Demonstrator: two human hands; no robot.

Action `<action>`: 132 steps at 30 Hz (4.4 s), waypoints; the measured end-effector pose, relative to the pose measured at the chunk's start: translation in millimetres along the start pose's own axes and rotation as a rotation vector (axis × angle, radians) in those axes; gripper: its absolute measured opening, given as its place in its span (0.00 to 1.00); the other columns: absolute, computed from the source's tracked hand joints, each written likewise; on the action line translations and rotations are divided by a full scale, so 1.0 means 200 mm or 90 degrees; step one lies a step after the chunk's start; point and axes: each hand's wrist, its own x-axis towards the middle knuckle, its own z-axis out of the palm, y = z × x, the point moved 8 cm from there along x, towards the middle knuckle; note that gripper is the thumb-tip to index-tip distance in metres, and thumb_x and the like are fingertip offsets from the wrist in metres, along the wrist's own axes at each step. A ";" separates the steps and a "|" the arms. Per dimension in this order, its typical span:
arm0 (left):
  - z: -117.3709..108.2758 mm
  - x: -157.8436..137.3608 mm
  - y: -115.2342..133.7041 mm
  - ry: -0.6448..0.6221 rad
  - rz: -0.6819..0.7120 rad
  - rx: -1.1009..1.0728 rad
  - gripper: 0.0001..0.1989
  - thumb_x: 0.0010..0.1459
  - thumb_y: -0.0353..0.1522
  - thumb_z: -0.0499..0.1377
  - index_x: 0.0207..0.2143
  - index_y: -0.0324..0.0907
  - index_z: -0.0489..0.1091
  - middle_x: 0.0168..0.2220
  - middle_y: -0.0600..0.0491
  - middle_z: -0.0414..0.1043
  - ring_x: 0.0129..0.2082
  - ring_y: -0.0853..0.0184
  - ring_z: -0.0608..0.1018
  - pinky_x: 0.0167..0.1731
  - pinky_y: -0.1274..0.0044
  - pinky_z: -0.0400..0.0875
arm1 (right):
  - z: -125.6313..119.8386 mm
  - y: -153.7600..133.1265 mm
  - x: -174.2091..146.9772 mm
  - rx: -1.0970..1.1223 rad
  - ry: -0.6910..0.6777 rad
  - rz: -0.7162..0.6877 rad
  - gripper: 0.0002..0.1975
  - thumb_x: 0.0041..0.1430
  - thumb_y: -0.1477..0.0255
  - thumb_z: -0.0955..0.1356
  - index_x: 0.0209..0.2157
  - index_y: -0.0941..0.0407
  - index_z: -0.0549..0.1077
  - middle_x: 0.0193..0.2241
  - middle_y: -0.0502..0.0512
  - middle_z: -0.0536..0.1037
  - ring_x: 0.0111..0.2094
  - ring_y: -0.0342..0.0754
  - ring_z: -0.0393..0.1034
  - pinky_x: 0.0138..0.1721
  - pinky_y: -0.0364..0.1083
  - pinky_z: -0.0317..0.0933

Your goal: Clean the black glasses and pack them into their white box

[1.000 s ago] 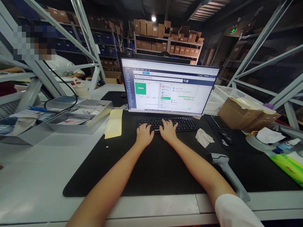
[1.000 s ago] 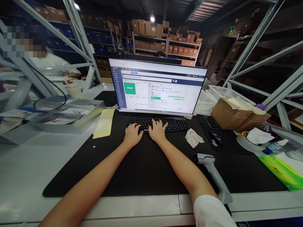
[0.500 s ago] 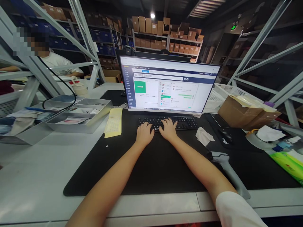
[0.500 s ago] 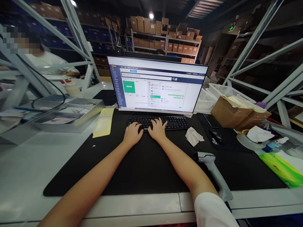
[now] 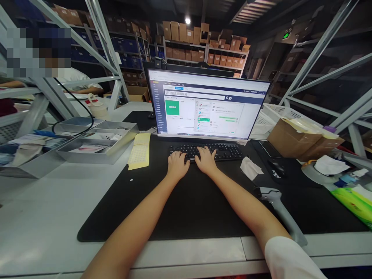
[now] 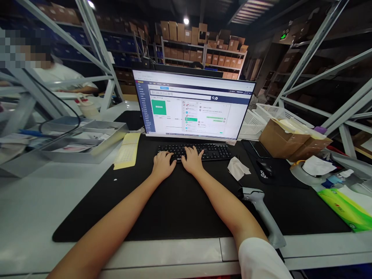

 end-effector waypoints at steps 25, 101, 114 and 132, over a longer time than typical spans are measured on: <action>0.07 0.00 -0.03 -0.017 0.004 0.000 0.26 0.71 0.41 0.49 0.66 0.38 0.64 0.69 0.40 0.59 0.70 0.48 0.59 0.67 0.49 0.55 | 0.01 -0.08 -0.01 -0.058 -0.023 -0.057 0.21 0.74 0.66 0.60 0.61 0.53 0.74 0.73 0.60 0.54 0.75 0.63 0.36 0.67 0.78 0.32; 0.05 0.00 -0.03 -0.024 -0.018 0.004 0.25 0.69 0.40 0.56 0.64 0.38 0.67 0.67 0.39 0.61 0.67 0.49 0.63 0.65 0.55 0.61 | -0.04 0.03 0.01 -0.003 0.074 0.025 0.10 0.65 0.69 0.66 0.44 0.58 0.75 0.67 0.65 0.65 0.73 0.64 0.44 0.67 0.79 0.33; 0.04 0.01 -0.05 -0.021 -0.034 -0.009 0.23 0.71 0.38 0.50 0.63 0.38 0.68 0.67 0.41 0.63 0.66 0.49 0.64 0.64 0.57 0.61 | -0.07 0.12 -0.01 -0.059 0.056 0.156 0.25 0.70 0.64 0.61 0.61 0.64 0.71 0.70 0.72 0.58 0.73 0.70 0.42 0.66 0.79 0.31; 0.06 0.02 -0.06 -0.024 -0.039 -0.009 0.25 0.70 0.40 0.52 0.64 0.37 0.67 0.67 0.39 0.62 0.68 0.49 0.61 0.66 0.55 0.60 | -0.09 0.18 -0.01 -0.085 0.072 0.188 0.35 0.74 0.55 0.58 0.73 0.61 0.56 0.74 0.72 0.45 0.74 0.71 0.38 0.66 0.78 0.31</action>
